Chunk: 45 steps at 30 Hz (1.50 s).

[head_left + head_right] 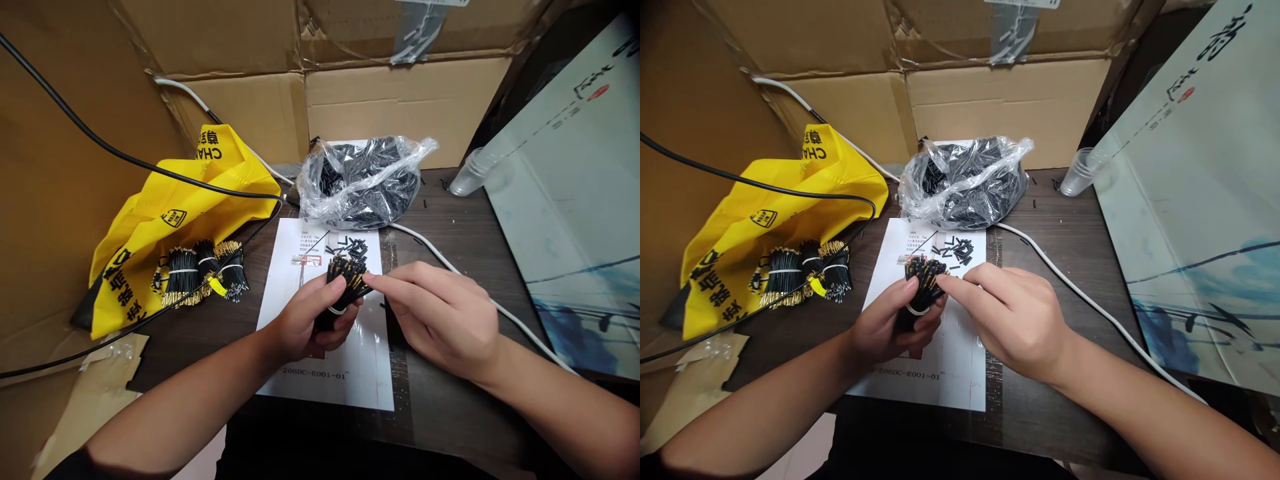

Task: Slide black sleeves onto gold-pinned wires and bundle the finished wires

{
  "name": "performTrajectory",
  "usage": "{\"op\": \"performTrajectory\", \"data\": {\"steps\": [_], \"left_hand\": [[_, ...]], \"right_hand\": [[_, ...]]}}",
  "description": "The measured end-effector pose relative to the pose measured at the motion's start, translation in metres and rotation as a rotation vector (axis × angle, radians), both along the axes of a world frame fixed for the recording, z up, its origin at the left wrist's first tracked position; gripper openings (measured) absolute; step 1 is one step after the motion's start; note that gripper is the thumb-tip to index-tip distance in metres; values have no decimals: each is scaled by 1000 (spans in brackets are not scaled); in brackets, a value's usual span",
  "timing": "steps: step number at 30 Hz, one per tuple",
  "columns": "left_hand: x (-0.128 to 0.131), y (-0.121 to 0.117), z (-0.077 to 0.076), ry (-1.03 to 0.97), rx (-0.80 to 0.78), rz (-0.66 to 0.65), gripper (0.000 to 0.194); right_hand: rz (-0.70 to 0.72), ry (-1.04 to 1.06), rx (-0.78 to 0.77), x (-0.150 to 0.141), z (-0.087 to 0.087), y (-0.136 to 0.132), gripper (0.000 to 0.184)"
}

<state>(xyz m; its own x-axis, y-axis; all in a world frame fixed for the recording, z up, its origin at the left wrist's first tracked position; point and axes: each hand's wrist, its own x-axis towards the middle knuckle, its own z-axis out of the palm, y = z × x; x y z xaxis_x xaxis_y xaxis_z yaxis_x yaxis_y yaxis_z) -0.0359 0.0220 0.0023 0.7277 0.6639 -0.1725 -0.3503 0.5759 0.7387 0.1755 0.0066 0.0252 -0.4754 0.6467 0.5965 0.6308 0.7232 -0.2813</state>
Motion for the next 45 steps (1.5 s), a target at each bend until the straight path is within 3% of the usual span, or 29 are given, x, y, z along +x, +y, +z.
{"op": "performTrajectory", "data": {"steps": [8, 14, 20, 25, 32, 45], "left_hand": [[-2, 1, 1, -65, -79, -9, 32], [-1, -1, 1, -9, -39, 15, 38], [0, -1, 0, 35, -20, 15, 38], [-1, -1, -4, -28, -71, 39, 27], [-2, -1, -8, -75, -82, 27, 26], [2, -4, 2, 168, 20, 118, 13]], "right_hand": [[39, 48, -66, -3, 2, 0, 40], [86, 165, -261, -6, 8, -3, 37], [129, 236, -362, -8, 14, -2, 35], [165, 296, -432, -6, 15, 1, 30], [92, 237, -376, -6, 15, 4, 26], [-24, -88, -179, -3, 22, 5, 29]]}}
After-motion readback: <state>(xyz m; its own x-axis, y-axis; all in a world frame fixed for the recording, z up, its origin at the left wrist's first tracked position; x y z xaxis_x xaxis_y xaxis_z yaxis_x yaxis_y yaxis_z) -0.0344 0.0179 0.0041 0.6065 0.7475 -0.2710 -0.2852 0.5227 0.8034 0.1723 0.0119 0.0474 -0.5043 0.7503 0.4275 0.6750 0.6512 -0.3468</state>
